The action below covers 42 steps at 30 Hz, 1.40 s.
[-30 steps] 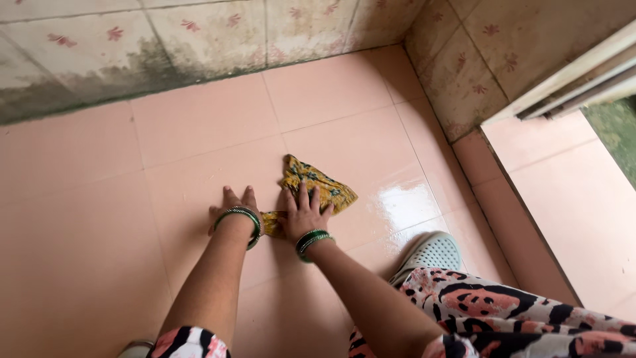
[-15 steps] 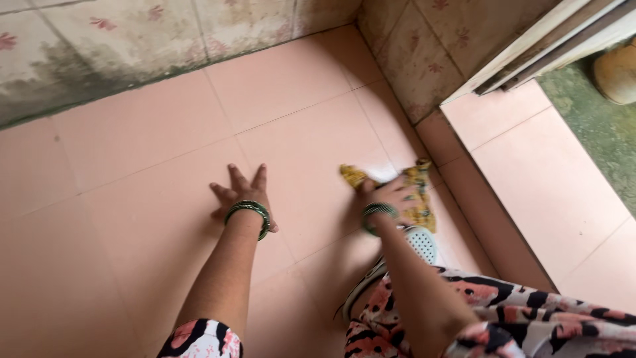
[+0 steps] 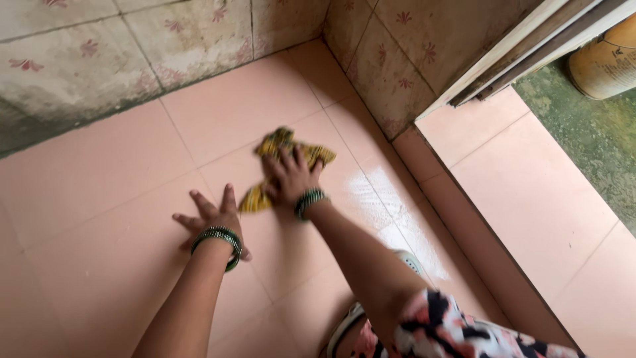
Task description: The person wipes the floor and a low ledge by hand with a cloth, moving it in circular and back-and-forth motions.
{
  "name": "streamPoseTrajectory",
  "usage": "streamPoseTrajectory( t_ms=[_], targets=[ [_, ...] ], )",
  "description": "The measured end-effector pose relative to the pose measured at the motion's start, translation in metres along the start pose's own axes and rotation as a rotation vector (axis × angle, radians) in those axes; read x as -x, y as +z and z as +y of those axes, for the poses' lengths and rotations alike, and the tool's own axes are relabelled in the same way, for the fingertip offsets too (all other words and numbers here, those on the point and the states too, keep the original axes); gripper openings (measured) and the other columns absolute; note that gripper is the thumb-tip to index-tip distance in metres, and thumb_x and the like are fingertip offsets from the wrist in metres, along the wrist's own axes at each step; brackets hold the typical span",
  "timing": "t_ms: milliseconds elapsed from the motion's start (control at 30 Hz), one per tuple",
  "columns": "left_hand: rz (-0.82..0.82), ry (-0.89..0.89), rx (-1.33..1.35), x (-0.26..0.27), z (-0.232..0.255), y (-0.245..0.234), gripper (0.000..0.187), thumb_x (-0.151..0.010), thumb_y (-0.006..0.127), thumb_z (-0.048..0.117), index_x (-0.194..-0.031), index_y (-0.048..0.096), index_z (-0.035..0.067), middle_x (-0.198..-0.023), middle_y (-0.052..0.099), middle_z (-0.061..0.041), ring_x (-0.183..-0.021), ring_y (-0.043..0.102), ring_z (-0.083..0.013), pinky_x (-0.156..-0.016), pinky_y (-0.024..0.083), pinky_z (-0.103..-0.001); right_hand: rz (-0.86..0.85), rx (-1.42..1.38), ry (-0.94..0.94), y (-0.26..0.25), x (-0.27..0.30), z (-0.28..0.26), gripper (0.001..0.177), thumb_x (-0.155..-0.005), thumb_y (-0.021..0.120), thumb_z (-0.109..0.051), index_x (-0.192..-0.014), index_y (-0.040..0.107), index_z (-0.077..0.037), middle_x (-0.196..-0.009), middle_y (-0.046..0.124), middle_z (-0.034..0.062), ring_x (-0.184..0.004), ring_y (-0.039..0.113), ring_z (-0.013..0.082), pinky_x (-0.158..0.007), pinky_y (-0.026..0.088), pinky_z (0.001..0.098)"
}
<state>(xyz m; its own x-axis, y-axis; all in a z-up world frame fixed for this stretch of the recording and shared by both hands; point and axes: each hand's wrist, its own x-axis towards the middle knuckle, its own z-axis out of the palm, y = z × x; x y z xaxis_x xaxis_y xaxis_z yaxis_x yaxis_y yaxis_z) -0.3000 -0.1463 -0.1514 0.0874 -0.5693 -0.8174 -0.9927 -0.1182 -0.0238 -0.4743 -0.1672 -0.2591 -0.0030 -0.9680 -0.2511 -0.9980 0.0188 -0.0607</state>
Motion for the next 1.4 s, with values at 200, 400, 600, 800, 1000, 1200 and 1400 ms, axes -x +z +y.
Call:
streamPoseTrajectory(
  t_ms=[200,400,600,800,1000,1200,1400],
  targets=[
    [-0.02,-0.013,-0.016,-0.011,0.006,-0.001,0.157,-0.067,0.102,0.033,-0.156,-0.027,0.048,-0.163,-0.039,-0.019,-0.149,-0.019,-0.0561,-0.11,0.028,-0.075,-0.143,-0.085,0.216,-0.07,-0.092,0.063,0.095,-0.082,0.063,-0.071,-0.159,0.017,-0.039,-0.171,0.006,-0.0008,-0.156,0.004,0.0355,-0.111,0.016,0.0787],
    [-0.054,-0.032,-0.036,-0.027,0.014,-0.002,0.16,-0.067,0.102,0.033,-0.155,-0.031,0.046,-0.16,-0.043,-0.023,-0.146,-0.02,-0.0605,-0.108,0.027,-0.078,-0.084,-0.247,0.443,-0.067,-0.079,0.122,0.094,-0.088,0.058,-0.07,-0.162,0.014,-0.035,-0.17,0.012,0.0041,-0.155,0.012,0.0356,-0.115,0.019,0.0755],
    [-0.016,-0.03,0.011,-0.023,0.012,-0.002,0.156,-0.069,0.1,0.035,-0.155,-0.029,0.047,-0.163,-0.039,-0.021,-0.148,-0.019,-0.0576,-0.11,0.027,-0.076,0.079,-0.196,0.542,-0.009,-0.002,0.155,0.087,-0.09,0.046,-0.074,-0.161,0.017,-0.033,-0.169,0.016,0.0087,-0.153,0.02,0.0319,-0.113,0.025,0.0715],
    [0.051,-0.007,0.069,-0.012,0.006,0.003,0.149,-0.069,0.099,0.036,-0.157,-0.021,0.049,-0.167,-0.032,-0.016,-0.152,-0.015,-0.052,-0.113,0.028,-0.073,0.001,-0.236,0.831,0.016,0.099,0.161,0.085,-0.094,0.039,-0.075,-0.163,0.011,-0.035,-0.17,0.012,0.01,-0.153,0.018,0.0349,-0.113,0.019,0.0776],
    [0.118,0.08,0.016,-0.031,-0.012,0.032,0.132,-0.076,0.091,0.04,-0.159,-0.011,0.049,-0.171,-0.023,-0.005,-0.156,-0.009,-0.0467,-0.114,0.031,-0.07,0.014,-0.469,1.098,0.031,0.108,0.146,0.093,-0.091,0.051,-0.066,-0.163,0.009,-0.023,-0.168,0.001,0.0185,-0.15,0.001,0.0556,-0.104,0.025,0.0807],
    [0.163,0.136,0.193,-0.052,-0.038,0.046,0.076,-0.102,0.055,0.058,-0.16,0.017,0.027,-0.166,0.02,-0.011,-0.155,0.018,-0.0335,-0.121,0.027,-0.055,-0.293,-0.079,0.406,0.071,0.141,-0.062,0.102,-0.092,0.057,-0.062,-0.163,0.001,-0.013,-0.166,-0.011,0.0238,-0.147,-0.001,0.0622,-0.1,0.014,0.0898],
    [0.099,0.572,-0.856,0.116,-0.099,-0.007,0.04,-0.099,0.059,0.016,-0.138,0.058,0.021,-0.146,0.051,-0.006,-0.139,0.045,-0.0239,-0.112,0.038,-0.053,-0.281,0.032,-0.287,0.055,0.24,-0.182,0.093,-0.094,0.051,-0.064,-0.162,0.008,-0.017,-0.167,-0.008,0.0259,-0.146,-0.007,0.0611,-0.099,0.009,0.0922]
  ],
)
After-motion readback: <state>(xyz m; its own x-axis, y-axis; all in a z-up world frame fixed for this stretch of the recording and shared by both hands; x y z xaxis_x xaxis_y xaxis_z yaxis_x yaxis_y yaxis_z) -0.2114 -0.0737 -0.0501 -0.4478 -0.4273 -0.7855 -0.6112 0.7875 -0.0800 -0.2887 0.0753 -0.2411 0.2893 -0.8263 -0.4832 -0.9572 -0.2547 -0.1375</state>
